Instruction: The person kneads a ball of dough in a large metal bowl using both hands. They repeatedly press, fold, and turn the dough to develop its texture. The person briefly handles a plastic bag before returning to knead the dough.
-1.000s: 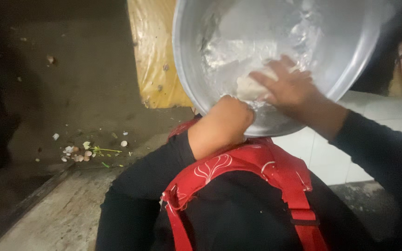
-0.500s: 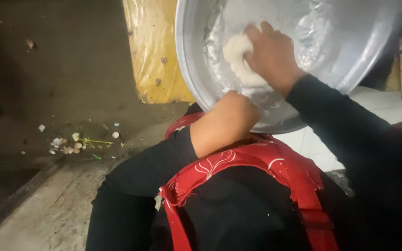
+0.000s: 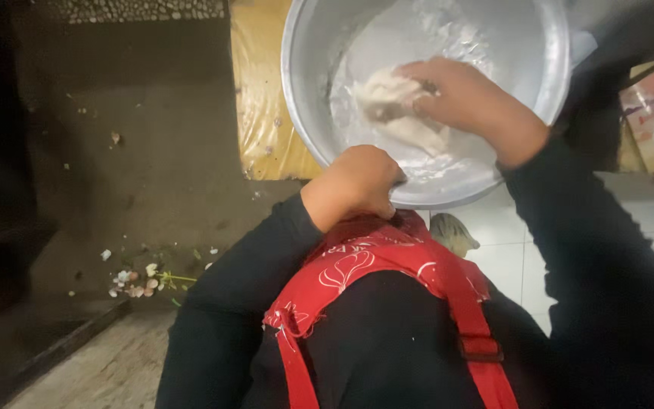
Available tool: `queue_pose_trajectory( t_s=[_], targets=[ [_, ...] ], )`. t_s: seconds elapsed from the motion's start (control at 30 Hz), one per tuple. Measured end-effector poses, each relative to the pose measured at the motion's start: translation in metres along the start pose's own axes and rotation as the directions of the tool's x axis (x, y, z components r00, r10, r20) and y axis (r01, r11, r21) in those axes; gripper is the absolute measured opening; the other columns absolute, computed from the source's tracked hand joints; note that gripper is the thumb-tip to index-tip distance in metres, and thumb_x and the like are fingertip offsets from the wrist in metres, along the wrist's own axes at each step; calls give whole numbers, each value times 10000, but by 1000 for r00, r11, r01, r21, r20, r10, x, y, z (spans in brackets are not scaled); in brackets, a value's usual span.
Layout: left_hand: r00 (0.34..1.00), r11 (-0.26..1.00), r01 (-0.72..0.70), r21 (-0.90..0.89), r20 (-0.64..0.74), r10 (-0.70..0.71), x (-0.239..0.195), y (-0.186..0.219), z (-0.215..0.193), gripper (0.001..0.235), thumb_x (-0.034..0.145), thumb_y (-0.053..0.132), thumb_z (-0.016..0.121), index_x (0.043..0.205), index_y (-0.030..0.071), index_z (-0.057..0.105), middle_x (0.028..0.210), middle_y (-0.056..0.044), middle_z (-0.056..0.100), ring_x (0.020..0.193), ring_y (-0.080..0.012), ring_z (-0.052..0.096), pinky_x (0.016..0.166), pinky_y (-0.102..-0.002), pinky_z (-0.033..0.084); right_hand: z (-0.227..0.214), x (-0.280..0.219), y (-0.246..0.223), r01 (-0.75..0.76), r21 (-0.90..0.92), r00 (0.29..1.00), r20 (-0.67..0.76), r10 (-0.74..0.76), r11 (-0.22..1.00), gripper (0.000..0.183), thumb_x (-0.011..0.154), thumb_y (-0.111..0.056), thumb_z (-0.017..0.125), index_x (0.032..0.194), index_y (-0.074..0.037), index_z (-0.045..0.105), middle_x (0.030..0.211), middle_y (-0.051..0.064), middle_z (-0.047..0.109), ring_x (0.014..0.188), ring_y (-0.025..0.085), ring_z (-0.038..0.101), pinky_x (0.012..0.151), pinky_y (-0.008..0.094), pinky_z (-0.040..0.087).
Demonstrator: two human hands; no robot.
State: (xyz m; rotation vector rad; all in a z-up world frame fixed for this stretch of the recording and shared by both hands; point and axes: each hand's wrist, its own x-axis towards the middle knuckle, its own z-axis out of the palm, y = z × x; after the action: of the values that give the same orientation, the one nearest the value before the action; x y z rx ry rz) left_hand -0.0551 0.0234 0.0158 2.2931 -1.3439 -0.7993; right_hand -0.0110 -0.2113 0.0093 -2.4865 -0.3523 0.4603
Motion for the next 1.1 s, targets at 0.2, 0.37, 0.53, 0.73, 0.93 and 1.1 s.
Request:
queue_pose_trajectory(
  t_s=[0.2, 0.37, 0.53, 0.73, 0.93, 1.1],
  targets=[
    [999, 1000, 4, 9, 45, -4, 3, -3, 3, 417, 598, 403, 800, 923, 143, 778, 855, -125, 735, 851, -368, 703, 743, -492, 553, 36, -36, -39, -47, -216, 976, -219, -1, 975, 404, 1130, -145, 563, 1530, -103, 526, 1544, 352, 381, 1187, 493, 567, 953, 513, 468],
    [996, 999, 37, 19, 82, -38, 3, -3, 7, 551, 588, 529, 846, 964, 133, 774, 1054, -118, 694, 955, -357, 682, 786, -486, 542, 17, -57, -44, -56, -208, 967, 234, 105, 976, 302, 994, -217, 589, 1269, -183, 709, 1214, 127, 726, 1112, 349, 676, 963, 443, 516],
    [948, 973, -120, -199, -313, 53, 10, -7, -3, 527, 705, 543, 821, 994, 105, 770, 1015, -149, 679, 974, -360, 649, 778, -481, 519, -57, -96, -67, 10, 238, 904, -418, 93, 971, 234, 985, -157, 680, 1177, -38, 745, 1098, 107, 749, 859, 215, 693, 772, 339, 550],
    [613, 889, -53, -455, -718, -331, 5, 8, -32, 161, 1002, 236, 655, 1067, 99, 710, 925, -136, 702, 917, -324, 686, 782, -414, 532, -12, -46, -56, 175, -189, 856, -456, -244, 966, 183, 955, -107, 659, 1097, -80, 771, 1124, 147, 752, 976, 256, 698, 849, 361, 555],
    [401, 894, -110, -435, -842, -361, 15, 18, -62, 148, 1043, 130, 576, 1154, 79, 660, 1003, -158, 694, 912, -323, 689, 792, -391, 529, -3, -58, -10, -57, 359, 879, -425, 218, 932, 225, 946, -146, 665, 1145, -86, 753, 1060, 143, 770, 933, 268, 731, 821, 380, 562],
    [679, 990, 6, -142, -726, -108, 49, 0, -65, 479, 892, 111, 599, 1371, 113, 585, 1357, -182, 569, 1300, -439, 521, 1024, -597, 439, -34, -36, -10, 195, 121, 928, -343, -143, 973, 432, 801, -142, 739, 1221, -42, 723, 1145, 163, 733, 1018, 334, 699, 862, 423, 530]
  ],
)
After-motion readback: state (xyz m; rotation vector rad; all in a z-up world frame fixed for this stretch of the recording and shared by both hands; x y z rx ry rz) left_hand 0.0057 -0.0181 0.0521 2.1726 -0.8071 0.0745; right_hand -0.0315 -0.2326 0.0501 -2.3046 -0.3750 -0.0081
